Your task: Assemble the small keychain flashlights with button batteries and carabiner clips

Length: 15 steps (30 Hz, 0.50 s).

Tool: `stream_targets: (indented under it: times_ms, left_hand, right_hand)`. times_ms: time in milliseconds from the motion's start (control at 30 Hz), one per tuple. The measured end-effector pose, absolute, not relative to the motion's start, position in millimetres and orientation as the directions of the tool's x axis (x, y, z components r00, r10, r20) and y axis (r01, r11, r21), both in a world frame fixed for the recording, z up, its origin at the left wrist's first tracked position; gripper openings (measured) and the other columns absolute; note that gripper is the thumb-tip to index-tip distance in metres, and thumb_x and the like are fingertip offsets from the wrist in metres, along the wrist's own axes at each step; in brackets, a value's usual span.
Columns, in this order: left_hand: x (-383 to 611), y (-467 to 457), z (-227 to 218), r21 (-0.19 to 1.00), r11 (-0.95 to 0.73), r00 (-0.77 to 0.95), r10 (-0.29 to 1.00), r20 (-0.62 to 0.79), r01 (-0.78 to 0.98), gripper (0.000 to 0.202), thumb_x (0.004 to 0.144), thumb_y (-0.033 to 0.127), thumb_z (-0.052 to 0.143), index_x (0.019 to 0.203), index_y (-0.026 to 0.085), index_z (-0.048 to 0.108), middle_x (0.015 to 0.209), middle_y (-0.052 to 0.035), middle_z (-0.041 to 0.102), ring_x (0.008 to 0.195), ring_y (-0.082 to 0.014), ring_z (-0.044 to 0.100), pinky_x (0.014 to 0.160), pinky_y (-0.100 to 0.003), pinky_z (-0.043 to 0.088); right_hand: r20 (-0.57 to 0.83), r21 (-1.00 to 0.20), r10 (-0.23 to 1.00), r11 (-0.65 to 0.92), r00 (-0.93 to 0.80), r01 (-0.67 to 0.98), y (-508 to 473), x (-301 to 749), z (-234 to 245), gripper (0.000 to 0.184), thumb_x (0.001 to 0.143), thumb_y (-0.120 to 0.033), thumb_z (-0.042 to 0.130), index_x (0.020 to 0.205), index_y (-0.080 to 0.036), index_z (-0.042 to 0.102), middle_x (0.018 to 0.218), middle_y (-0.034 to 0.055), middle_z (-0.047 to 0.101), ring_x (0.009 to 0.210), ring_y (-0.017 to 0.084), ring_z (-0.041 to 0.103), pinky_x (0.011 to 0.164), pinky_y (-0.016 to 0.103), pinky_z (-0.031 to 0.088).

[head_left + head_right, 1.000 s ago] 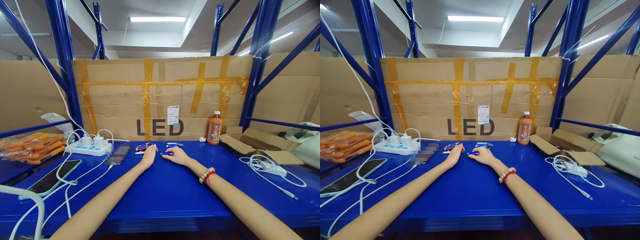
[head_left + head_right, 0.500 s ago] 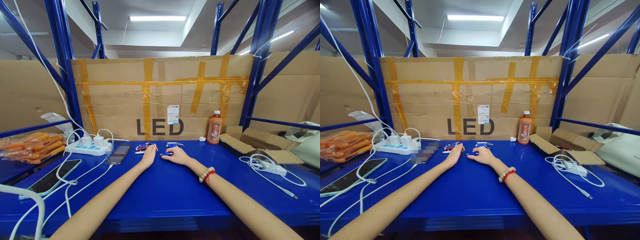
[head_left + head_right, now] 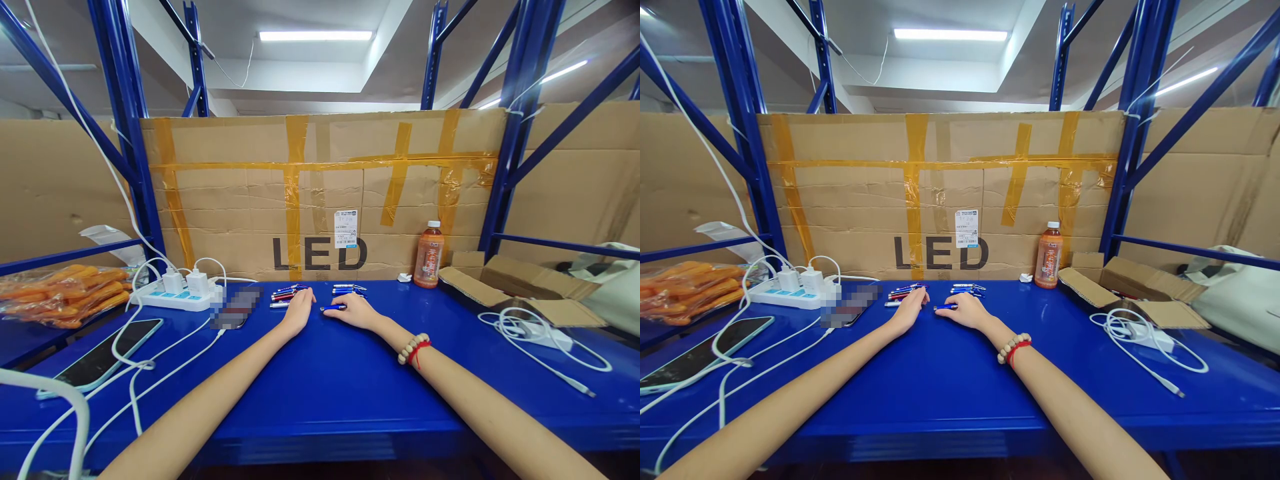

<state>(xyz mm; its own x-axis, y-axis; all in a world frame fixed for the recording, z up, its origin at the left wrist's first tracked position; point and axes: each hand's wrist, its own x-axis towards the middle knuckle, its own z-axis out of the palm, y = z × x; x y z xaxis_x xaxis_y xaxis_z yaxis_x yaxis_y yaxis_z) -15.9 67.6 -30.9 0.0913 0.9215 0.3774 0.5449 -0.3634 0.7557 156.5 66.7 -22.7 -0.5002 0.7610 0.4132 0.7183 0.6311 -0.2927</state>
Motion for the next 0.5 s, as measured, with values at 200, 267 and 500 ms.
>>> stream_targets:
  times_ms: [200,267,500]
  left_hand:
    - [-16.0,67.8,-31.1,0.748,-0.365,0.094,0.920,0.379,0.554,0.024,0.088,0.033,0.048,0.099,0.013,0.058,0.100,-0.0061,0.060,0.089,-0.0167,0.058,0.080,-0.037,0.048]
    - [-15.9,68.2,-31.1,0.744,-0.365,0.095,0.920,0.380,0.559,0.024,0.088,0.033,0.048,0.099,0.013,0.058,0.100,-0.0062,0.060,0.089,-0.0167,0.058,0.080,-0.037,0.048]
    - [-15.6,66.5,-29.2,0.728,-0.366,0.103,0.919,0.380,0.579,0.024,0.088,0.032,0.048,0.101,0.014,0.057,0.102,-0.0064,0.060,0.090,-0.0169,0.058,0.080,-0.038,0.048]
  right_hand:
    - [0.417,-0.304,0.761,0.632,-0.497,0.713,68.3,156.5,-24.1,0.039,0.081,-0.046,0.053,0.055,-0.017,0.055,0.056,-0.0022,0.053,0.053,0.010,0.043,0.051,0.022,0.026]
    - [0.420,-0.307,0.761,0.632,-0.495,0.711,68.8,156.5,-24.4,0.040,0.081,-0.046,0.052,0.055,-0.016,0.055,0.056,-0.0024,0.053,0.053,0.010,0.042,0.050,0.022,0.026]
    - [0.430,-0.318,0.758,0.635,-0.490,0.704,71.6,157.6,-26.5,0.041,0.082,-0.048,0.051,0.055,-0.017,0.054,0.054,-0.0029,0.051,0.052,0.009,0.042,0.051,0.022,0.026]
